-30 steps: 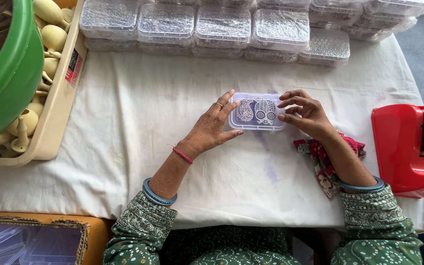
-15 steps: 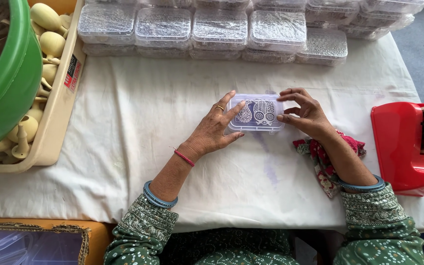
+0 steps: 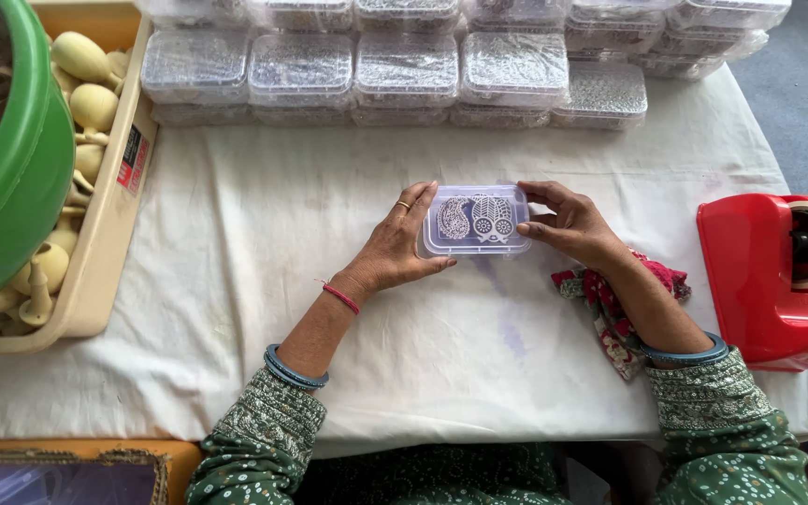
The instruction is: The person places two small decorative items into a clear plastic container and closes the lid. They then wrap the container in bubble wrap, securing it with clear tape from a red dispenser. Finally, they place the wrapped package on a stack of similar items and wipe another decorative item with a cloth.
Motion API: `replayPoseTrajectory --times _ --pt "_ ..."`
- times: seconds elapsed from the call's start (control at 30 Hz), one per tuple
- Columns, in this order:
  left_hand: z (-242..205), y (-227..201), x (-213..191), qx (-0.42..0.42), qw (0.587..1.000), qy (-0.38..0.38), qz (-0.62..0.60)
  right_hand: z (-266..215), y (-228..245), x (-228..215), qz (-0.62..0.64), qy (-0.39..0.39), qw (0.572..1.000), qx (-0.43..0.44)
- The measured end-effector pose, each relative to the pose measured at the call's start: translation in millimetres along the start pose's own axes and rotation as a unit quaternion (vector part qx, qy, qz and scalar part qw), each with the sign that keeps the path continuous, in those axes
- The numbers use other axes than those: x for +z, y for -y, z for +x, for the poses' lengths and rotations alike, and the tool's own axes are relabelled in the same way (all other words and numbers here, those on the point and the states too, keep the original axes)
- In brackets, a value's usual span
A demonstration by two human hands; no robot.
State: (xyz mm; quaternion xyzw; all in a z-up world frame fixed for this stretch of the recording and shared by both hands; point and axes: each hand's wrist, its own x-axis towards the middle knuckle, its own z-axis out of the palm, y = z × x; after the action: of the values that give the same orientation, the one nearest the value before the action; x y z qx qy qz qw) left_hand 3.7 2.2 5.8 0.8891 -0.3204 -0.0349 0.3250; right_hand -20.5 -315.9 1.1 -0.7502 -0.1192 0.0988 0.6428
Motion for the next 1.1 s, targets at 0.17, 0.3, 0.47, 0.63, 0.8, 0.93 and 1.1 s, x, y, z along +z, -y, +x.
replayPoseTrajectory --times 0.17,0.3,0.47,0.63,0.8,0.93,1.1 --pt "-1.3 1.3 -1.8 0.043 0.999 -0.032 -0.008 1.9 -2.4 -0.4 0.006 0.001 1.000 -0.028" --pt "-0.4 2.1 2.1 0.059 0.997 -0.056 -0.001 3.2 -2.6 -0.7 0.020 0.011 0.999 -0.035" --pt "2.1 0.6 5.5 0.049 0.998 -0.050 0.005 0.2 2.0 -0.2 0.018 0.017 0.999 -0.028" --pt "-0.3 -2.2 1.2 0.054 0.996 -0.069 -0.011 3.5 3.1 1.5 0.015 0.022 0.999 -0.040" --pt "0.2 -3.1 2.9 0.057 0.996 -0.074 0.007 3.8 1.2 0.0 -0.001 0.013 0.999 -0.033" --pt "-0.4 -2.1 3.5 0.055 0.995 -0.080 -0.002 2.9 1.4 1.1 -0.008 0.010 0.999 -0.034" --pt "-0.1 -3.1 4.5 0.053 0.996 -0.078 0.005 3.3 -1.7 -0.2 -0.007 0.011 0.999 -0.037"
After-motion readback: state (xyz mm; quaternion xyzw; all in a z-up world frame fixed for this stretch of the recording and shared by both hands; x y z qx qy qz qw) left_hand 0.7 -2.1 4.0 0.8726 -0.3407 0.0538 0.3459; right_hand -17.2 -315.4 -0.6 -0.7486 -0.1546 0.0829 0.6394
